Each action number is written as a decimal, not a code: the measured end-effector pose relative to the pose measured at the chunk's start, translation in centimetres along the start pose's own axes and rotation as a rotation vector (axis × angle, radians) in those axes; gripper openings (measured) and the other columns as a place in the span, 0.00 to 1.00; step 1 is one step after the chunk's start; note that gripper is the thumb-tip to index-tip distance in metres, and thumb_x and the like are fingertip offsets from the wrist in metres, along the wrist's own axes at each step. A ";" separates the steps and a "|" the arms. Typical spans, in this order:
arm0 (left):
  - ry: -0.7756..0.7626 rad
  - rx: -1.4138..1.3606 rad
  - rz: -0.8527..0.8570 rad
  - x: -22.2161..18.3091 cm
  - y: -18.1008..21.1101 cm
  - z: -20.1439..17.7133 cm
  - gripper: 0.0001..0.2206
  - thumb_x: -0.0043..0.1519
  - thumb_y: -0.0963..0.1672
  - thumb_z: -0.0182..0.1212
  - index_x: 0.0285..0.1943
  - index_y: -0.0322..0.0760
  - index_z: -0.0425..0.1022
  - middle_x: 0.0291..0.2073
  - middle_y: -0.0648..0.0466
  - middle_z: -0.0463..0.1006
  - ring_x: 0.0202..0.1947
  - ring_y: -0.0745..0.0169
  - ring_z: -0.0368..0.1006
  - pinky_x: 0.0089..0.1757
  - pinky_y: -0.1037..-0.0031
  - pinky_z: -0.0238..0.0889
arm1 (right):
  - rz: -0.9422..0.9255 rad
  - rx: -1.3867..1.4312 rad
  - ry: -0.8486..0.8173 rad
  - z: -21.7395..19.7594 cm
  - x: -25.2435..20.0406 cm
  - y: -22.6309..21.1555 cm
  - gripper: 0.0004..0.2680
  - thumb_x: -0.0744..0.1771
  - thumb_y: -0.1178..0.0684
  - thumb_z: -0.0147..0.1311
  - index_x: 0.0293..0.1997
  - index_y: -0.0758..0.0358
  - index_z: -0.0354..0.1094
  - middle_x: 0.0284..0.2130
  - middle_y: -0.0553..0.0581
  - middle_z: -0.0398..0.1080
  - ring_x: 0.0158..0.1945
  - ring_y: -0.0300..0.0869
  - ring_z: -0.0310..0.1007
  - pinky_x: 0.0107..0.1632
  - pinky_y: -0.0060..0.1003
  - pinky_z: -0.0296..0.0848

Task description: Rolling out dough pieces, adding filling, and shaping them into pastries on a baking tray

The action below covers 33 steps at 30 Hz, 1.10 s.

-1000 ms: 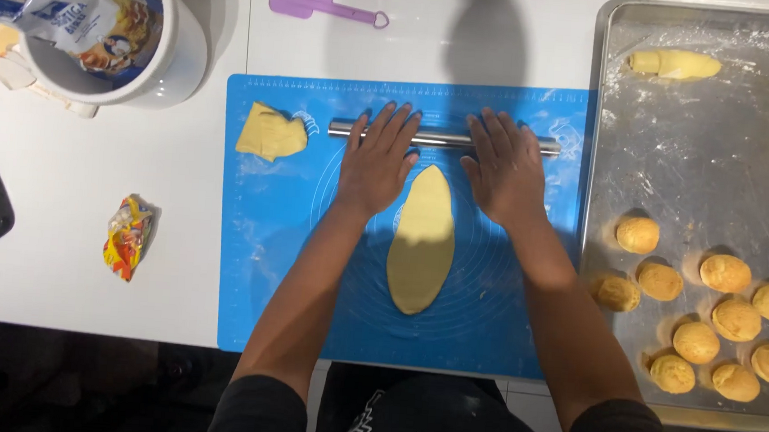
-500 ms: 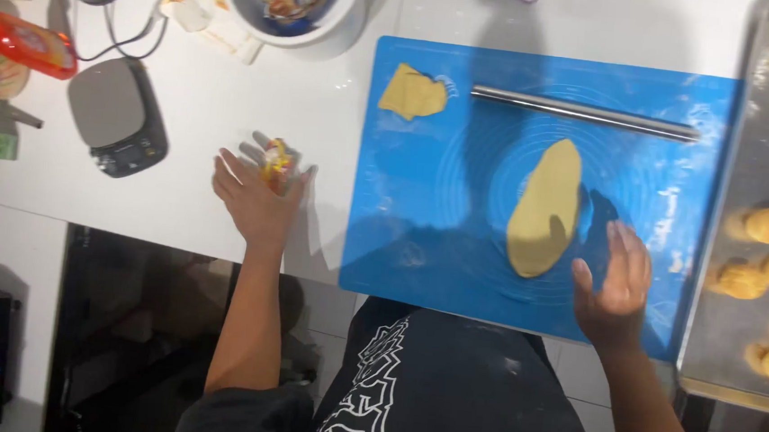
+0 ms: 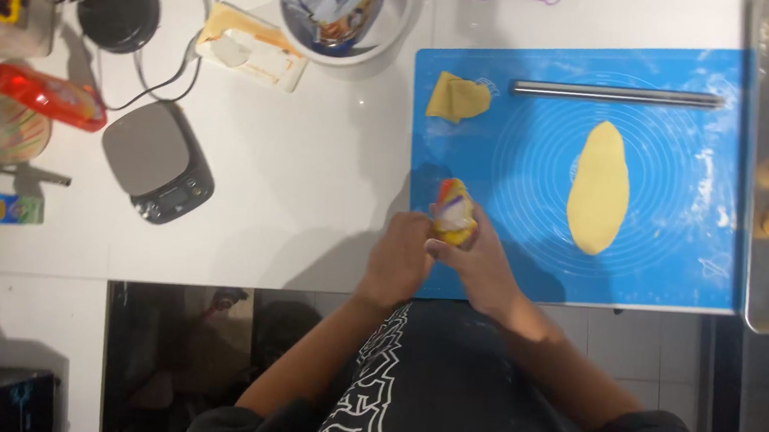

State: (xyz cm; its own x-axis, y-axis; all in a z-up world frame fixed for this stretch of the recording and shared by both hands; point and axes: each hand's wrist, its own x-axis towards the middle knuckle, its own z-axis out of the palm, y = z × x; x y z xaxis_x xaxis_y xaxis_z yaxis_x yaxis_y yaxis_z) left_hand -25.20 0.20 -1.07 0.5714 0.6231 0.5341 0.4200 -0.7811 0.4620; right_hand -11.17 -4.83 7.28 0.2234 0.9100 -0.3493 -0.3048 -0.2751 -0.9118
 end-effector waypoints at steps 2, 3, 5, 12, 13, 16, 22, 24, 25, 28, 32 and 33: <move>0.018 0.043 0.054 5.9 6.6 -5.1 0.18 0.58 0.42 0.64 0.54 0.26 0.68 0.38 0.45 0.67 0.39 0.48 0.68 0.43 0.66 0.67 | -0.072 0.120 0.108 0.4 -1.4 -2.1 0.27 0.62 0.60 0.67 0.66 0.70 0.54 0.47 0.65 0.70 0.47 0.49 0.77 0.44 0.42 0.78; 0.044 0.109 0.080 8.6 10.0 -7.7 0.17 0.66 0.43 0.60 0.55 0.20 0.64 0.42 0.43 0.67 0.42 0.55 0.67 0.48 0.72 0.66 | -0.133 0.234 0.181 0.5 -2.3 -3.1 0.22 0.63 0.61 0.65 0.59 0.71 0.57 0.41 0.62 0.71 0.42 0.49 0.77 0.37 0.40 0.77; 0.088 -0.065 0.053 6.4 9.2 -6.3 0.28 0.59 0.45 0.67 0.63 0.18 0.61 0.47 0.39 0.69 0.44 0.47 0.71 0.48 0.63 0.69 | -0.184 0.322 0.271 -2.4 -2.3 -2.0 0.19 0.62 0.65 0.63 0.56 0.70 0.59 0.37 0.64 0.73 0.36 0.51 0.79 0.35 0.41 0.79; -0.099 -0.221 -0.136 1.1 0.3 -3.6 0.39 0.53 0.44 0.74 0.71 0.19 0.58 0.45 0.39 0.72 0.46 0.35 0.71 0.48 0.48 0.64 | -0.232 0.040 0.598 -16.1 -6.4 -4.1 0.16 0.69 0.59 0.52 0.66 0.64 0.59 0.33 0.55 0.65 0.14 0.32 0.60 0.18 0.25 0.66; -0.105 -0.230 -0.134 0.3 -0.3 -3.1 0.39 0.53 0.44 0.74 0.71 0.19 0.58 0.45 0.39 0.72 0.46 0.35 0.71 0.48 0.48 0.64 | -0.230 0.037 0.609 -18.4 -6.1 -2.8 0.16 0.69 0.59 0.52 0.66 0.64 0.59 0.33 0.55 0.65 0.14 0.32 0.60 0.18 0.25 0.66; -0.059 -0.017 -0.005 -1.2 -2.1 -1.4 0.29 0.64 0.48 0.63 0.67 0.18 0.64 0.42 0.43 0.73 0.40 0.47 0.72 0.46 0.59 0.67 | -0.136 -0.022 0.776 -24.1 -5.5 0.0 0.09 0.72 0.48 0.54 0.46 0.64 0.68 0.17 0.52 0.62 0.09 0.32 0.60 0.13 0.26 0.59; -0.049 0.173 -0.192 -2.0 -2.5 0.0 0.30 0.65 0.52 0.60 0.70 0.27 0.66 0.44 0.50 0.74 0.45 0.50 0.71 0.49 0.58 0.65 | -0.099 -0.199 0.780 -27.2 -4.9 -0.3 0.08 0.70 0.52 0.59 0.35 0.64 0.72 0.15 0.55 0.64 0.09 0.34 0.62 0.13 0.29 0.58; -0.100 0.114 -0.350 -1.0 -0.9 -0.5 0.29 0.64 0.50 0.59 0.70 0.28 0.63 0.46 0.48 0.73 0.48 0.44 0.69 0.51 0.53 0.63 | -0.048 -0.250 0.634 -26.4 -5.5 -2.9 0.10 0.72 0.47 0.55 0.43 0.65 0.73 0.19 0.60 0.68 0.13 0.38 0.69 0.19 0.28 0.66; -0.102 0.115 -0.356 -1.2 -0.9 -0.4 0.29 0.64 0.50 0.59 0.70 0.28 0.63 0.46 0.48 0.73 0.48 0.44 0.69 0.51 0.53 0.63 | -0.043 -0.252 0.629 -26.6 -5.8 -3.3 0.10 0.72 0.47 0.55 0.43 0.65 0.73 0.19 0.60 0.68 0.13 0.38 0.69 0.19 0.28 0.66; -0.135 0.169 -0.452 -1.6 -0.9 -0.6 0.27 0.65 0.52 0.57 0.70 0.34 0.63 0.47 0.52 0.71 0.52 0.48 0.67 0.54 0.54 0.61 | -0.063 -0.219 0.546 -26.0 -6.7 -5.9 0.12 0.72 0.49 0.51 0.53 0.71 0.71 0.32 0.65 0.73 0.25 0.43 0.77 0.30 0.34 0.76; -0.146 0.325 -0.497 -1.8 -0.9 -0.9 0.25 0.70 0.56 0.50 0.66 0.37 0.68 0.44 0.53 0.71 0.51 0.52 0.67 0.55 0.59 0.63 | -0.093 -0.336 0.469 -25.9 -7.7 -7.3 0.16 0.72 0.53 0.44 0.70 0.66 0.59 0.49 0.76 0.63 0.38 0.52 0.72 0.39 0.42 0.77; -0.099 0.370 -0.431 -1.8 -0.9 -0.8 0.25 0.71 0.56 0.48 0.64 0.37 0.69 0.41 0.53 0.70 0.48 0.53 0.68 0.52 0.60 0.64 | -0.167 -0.359 0.441 -26.7 -7.6 -6.1 0.18 0.71 0.52 0.51 0.69 0.69 0.60 0.52 0.78 0.60 0.47 0.61 0.73 0.44 0.51 0.78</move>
State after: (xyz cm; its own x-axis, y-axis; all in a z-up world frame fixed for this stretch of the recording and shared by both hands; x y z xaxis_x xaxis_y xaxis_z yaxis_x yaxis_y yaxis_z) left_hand -27.18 -0.16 -1.83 0.3494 0.8956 0.2754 0.8379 -0.4302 0.3358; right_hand 13.73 -18.38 9.78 0.6284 0.7566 -0.1811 0.0831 -0.2967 -0.9513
